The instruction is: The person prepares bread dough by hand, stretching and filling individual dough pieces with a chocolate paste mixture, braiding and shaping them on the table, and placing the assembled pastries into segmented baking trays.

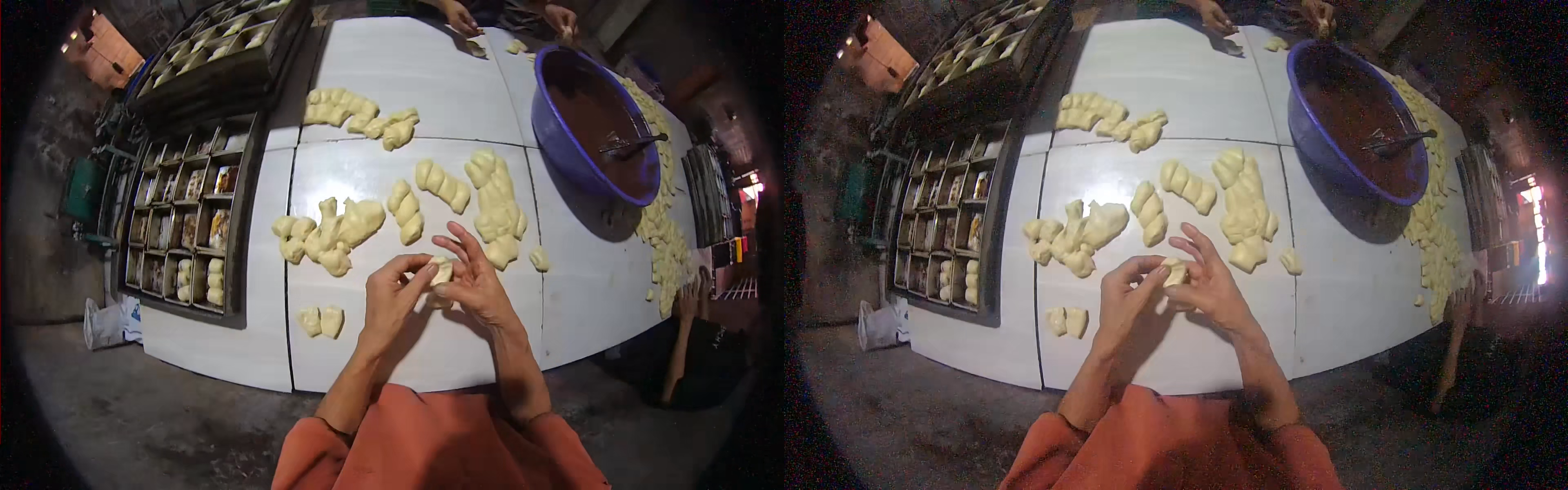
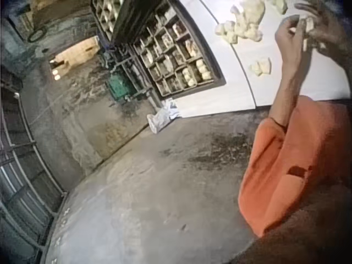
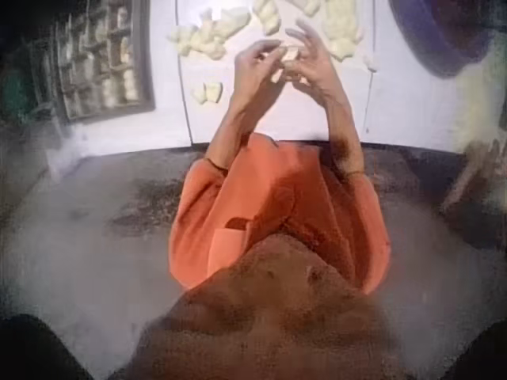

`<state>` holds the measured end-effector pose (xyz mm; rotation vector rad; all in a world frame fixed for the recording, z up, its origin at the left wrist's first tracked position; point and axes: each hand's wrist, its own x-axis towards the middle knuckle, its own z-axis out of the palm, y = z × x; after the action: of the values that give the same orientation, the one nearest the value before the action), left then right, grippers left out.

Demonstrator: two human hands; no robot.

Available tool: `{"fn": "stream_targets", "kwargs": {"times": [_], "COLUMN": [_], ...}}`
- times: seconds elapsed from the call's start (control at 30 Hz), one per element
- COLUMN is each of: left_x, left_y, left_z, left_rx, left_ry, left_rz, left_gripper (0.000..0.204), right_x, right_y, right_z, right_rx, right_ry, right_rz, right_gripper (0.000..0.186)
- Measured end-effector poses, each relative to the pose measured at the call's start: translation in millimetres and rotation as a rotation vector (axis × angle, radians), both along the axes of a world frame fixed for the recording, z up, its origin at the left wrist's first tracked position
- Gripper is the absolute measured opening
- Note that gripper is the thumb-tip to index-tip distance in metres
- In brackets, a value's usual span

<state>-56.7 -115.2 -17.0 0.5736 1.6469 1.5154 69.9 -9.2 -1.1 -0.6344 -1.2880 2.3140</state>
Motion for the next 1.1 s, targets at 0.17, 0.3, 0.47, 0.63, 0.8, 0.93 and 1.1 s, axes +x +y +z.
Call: {"fn": "stream_targets", "kwargs": {"times": [0.17, 0.3, 0.47, 0.63, 0.8, 0.93, 1.1], "left_x": [3.4, 13.4, 57.1, 91.0, 103.5, 79.7, 45.1], "left_y": [21.2, 40.9, 90.7, 133.1, 145.6, 125.6, 119.5], "left_z": [12.8, 14.7, 4.7, -7.3, -4.3, -12.9, 6.6], "left_rx": [0.117, -0.004, 0.447, 0.612, 0.434, 0.233, 0.074], "left_ry": [0.329, 0.111, 0.074, -0.055, -0.418, -0.438, -0.155], "left_rz": [-0.143, -0.140, -0.019, -0.010, -0.156, -0.276, -0.273], "left_gripper": [0.022, 0.038, 0.055, 0.104, 0.074, 0.051, 0.039], "right_x": [20.5, 28.2, 26.0, 32.2, 53.2, 82.2, 93.1], "right_y": [19.2, 27.9, 34.8, 59.9, 132.1, 243.2, 339.2], "right_z": [-8.2, -13.5, 3.8, 32.6, 51.6, 75.6, 49.2], "right_rx": [-0.036, 0.116, 0.059, -0.304, -0.005, 0.533, 0.784], "right_ry": [-0.254, -0.275, -0.080, 0.212, 0.146, -0.229, -0.711], "right_rz": [0.009, -0.186, -0.349, -0.460, -0.508, -0.615, -0.376], "right_gripper": [0.044, 0.027, 0.023, 0.018, 0.017, 0.022, 0.026]}}
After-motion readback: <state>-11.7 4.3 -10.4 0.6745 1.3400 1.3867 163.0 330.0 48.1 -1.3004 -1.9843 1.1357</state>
